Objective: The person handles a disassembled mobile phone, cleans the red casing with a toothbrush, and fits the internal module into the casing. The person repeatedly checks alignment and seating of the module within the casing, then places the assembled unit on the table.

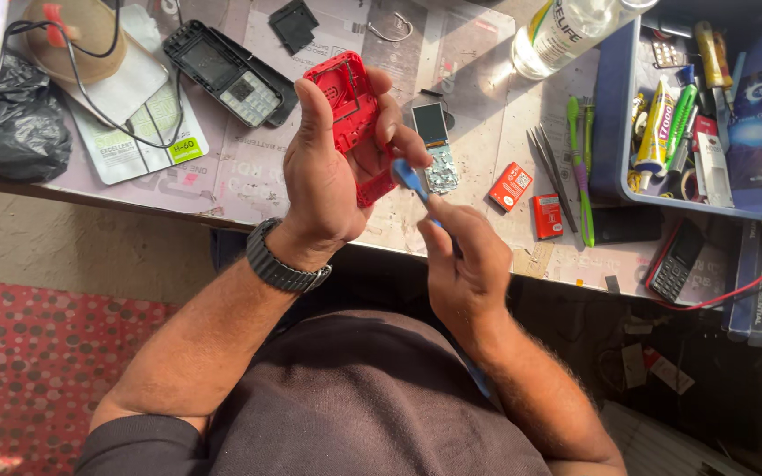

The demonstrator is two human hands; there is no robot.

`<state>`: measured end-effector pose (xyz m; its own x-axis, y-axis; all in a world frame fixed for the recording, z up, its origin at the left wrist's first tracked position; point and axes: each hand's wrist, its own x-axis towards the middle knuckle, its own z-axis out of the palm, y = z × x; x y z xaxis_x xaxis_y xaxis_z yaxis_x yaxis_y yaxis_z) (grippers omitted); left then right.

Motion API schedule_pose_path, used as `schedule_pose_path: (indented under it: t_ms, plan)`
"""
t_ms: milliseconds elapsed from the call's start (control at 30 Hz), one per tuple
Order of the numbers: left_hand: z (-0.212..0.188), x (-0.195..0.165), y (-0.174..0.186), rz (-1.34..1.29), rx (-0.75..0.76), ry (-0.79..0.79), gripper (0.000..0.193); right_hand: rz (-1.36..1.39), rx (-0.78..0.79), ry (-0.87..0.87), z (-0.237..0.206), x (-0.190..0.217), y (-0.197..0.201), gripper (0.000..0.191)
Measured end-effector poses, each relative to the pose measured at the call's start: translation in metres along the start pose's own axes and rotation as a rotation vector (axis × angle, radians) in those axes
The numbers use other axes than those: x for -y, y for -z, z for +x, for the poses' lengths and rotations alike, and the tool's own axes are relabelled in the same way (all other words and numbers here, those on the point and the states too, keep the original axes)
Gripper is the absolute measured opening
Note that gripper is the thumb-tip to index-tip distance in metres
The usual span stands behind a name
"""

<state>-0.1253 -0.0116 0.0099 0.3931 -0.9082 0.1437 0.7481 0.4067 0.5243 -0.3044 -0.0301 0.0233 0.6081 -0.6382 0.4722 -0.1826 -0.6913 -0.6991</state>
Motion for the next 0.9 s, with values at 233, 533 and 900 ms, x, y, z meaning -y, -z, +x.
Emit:
schedule_pose_path:
  t_ms: [233,533,900]
  plan:
    - [0.002,-0.001,-0.003,-0.027,-0.023,0.012,0.073,-0.013,0.037,0.028,-0.003,0.004,0.000,0.021]
    - [0.003,-0.001,-0.002,-0.056,-0.034,0.037,0.074,0.051,0.043,-0.028,-0.001,0.001,-0.002,0.019]
    - [0.002,-0.002,-0.004,-0.024,-0.053,0.013,0.075,-0.168,-0.034,0.136,0.004,-0.011,0.000,0.030]
